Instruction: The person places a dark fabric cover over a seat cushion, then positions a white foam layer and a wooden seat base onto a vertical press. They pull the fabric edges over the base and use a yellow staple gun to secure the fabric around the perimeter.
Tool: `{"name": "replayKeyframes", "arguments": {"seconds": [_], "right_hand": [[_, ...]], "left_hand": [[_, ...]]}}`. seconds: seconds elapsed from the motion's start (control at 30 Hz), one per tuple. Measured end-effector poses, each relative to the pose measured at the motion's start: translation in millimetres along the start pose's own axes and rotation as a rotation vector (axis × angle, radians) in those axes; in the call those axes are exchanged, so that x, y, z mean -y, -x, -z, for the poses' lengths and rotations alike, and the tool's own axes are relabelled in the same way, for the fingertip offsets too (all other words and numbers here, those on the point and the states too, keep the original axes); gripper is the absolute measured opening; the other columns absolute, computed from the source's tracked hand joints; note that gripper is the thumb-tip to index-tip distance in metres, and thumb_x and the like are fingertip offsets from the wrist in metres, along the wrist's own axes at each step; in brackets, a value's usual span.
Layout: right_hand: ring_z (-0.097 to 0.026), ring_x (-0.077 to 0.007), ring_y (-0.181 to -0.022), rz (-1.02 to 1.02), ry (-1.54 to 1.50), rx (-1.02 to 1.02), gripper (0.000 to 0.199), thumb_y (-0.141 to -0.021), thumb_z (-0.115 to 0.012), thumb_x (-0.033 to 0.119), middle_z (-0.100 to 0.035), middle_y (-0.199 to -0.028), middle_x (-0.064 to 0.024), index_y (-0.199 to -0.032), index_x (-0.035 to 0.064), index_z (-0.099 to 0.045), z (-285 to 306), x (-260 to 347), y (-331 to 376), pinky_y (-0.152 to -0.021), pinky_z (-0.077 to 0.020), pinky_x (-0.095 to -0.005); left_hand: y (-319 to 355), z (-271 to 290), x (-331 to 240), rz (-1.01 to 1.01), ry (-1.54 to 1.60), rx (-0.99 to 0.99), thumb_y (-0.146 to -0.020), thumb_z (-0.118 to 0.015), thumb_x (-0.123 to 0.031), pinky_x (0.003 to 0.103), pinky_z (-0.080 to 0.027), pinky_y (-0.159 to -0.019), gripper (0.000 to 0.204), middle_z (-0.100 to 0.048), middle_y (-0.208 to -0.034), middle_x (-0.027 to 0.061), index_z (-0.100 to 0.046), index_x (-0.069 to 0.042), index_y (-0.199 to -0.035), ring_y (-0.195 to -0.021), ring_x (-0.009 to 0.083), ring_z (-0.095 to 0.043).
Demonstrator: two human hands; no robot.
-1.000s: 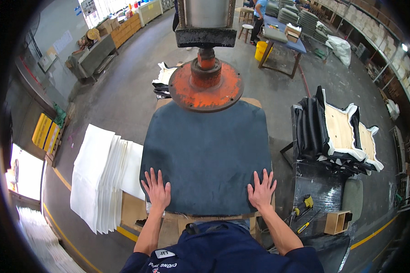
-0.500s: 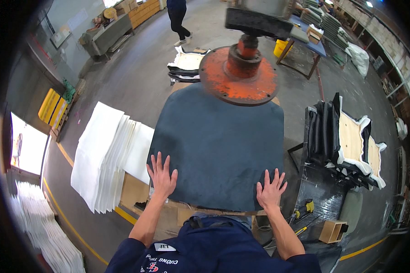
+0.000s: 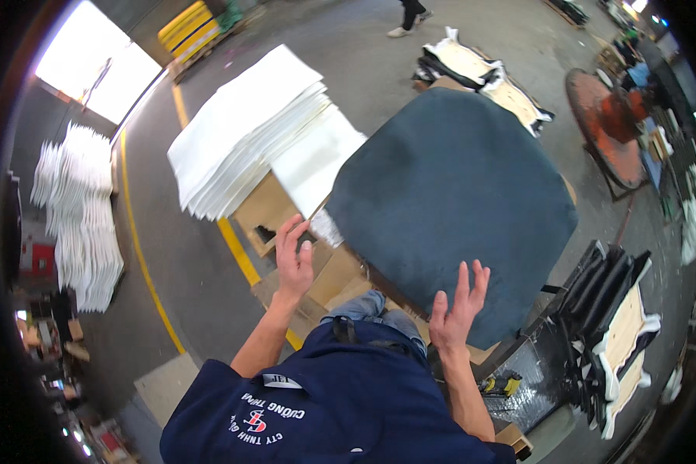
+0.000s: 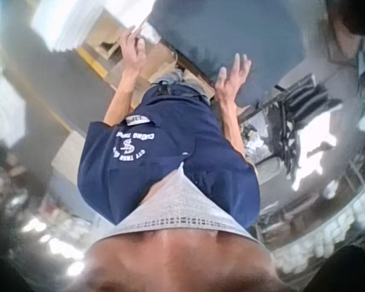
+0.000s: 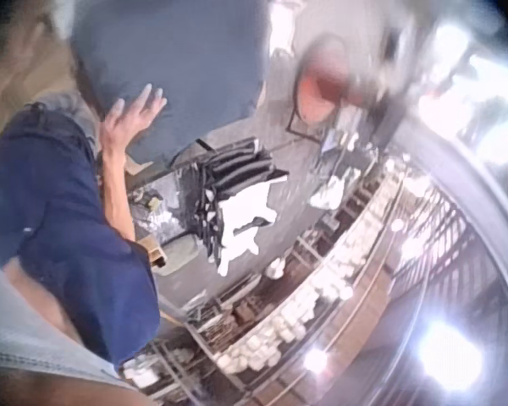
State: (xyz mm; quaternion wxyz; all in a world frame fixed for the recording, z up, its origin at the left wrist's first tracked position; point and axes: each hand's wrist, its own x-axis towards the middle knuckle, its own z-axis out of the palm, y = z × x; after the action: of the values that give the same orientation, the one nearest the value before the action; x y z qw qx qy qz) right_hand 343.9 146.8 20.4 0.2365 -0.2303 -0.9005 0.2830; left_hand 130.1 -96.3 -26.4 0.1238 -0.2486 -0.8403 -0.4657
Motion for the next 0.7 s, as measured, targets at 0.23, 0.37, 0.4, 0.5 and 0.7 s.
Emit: {"name": "replayKeyframes", "arguments": {"seconds": [0.23, 0.37, 0.4, 0.5, 0.7], "right_hand": [[-0.043, -0.0396, -0.138, 0.128, -0.441, 0.239, 0.051, -0.095, -0.054, 0.009, -0.048, -0.145, -0.0247, -0.145, -0.0027, -0.048, -51, 71, -9, -0.114, -0.0347, -0.0475], [-0.061, -0.0325, -0.118, 0.319, -1.069, 0.503, 0.045, -0.098, -0.046, 0.006, -0.061, -0.126, -0.0254, -0.142, -0.0025, -0.049, -19, 174, -34, -0.102, -0.0473, -0.0432], [-0.066, -0.0328, -0.11, 0.502, -1.099, 0.571, 0.042, -0.101, -0.046, 0.009, -0.063, -0.12, -0.0265, -0.14, -0.0033, -0.05, -2, 208, -44, -0.096, -0.0523, -0.0437], [-0.071, -0.0358, -0.077, 0.627, -1.578, 1.228, 0.028, -0.1, -0.053, 0.016, -0.069, -0.091, -0.0285, -0.098, -0.0104, -0.062, 7, 294, -70, -0.066, -0.0601, -0.0454], [-0.067, -0.0289, -0.083, 0.816, -1.785, 1.179, 0.021, -0.101, -0.057, 0.02, -0.07, -0.102, -0.0104, -0.106, 0.0052, -0.072, -106, 378, -57, -0.07, -0.051, -0.0378]], "left_hand": [[68, 115, -19, 0.264, 0.121, -0.056, -0.102, -0.05, -0.016, 0.034, -0.051, -0.087, 0.027, -0.066, -0.108, 0.0151, -0.067, 0.002, -0.111, -0.097, 0.0251, -0.065], [98, 158, 0, 0.357, 0.063, -0.045, -0.103, -0.049, -0.015, 0.034, -0.052, -0.083, 0.026, -0.066, -0.105, 0.0143, -0.068, 0.003, -0.107, -0.093, 0.024, -0.064], [105, 165, 10, 0.389, 0.082, -0.061, -0.103, -0.049, -0.015, 0.034, -0.052, -0.084, 0.026, -0.066, -0.106, 0.0142, -0.068, 0.003, -0.106, -0.093, 0.0241, -0.064], [120, 165, 42, 0.463, 0.166, -0.087, -0.103, -0.049, -0.014, 0.034, -0.051, -0.086, 0.026, -0.066, -0.106, 0.0142, -0.069, 0.003, -0.105, -0.095, 0.0242, -0.064], [121, 182, 120, 0.511, 0.123, -0.061, -0.099, -0.054, -0.012, 0.037, -0.052, -0.09, 0.019, -0.066, -0.108, 0.0158, -0.068, -0.001, -0.103, -0.101, 0.0298, -0.066]]}}
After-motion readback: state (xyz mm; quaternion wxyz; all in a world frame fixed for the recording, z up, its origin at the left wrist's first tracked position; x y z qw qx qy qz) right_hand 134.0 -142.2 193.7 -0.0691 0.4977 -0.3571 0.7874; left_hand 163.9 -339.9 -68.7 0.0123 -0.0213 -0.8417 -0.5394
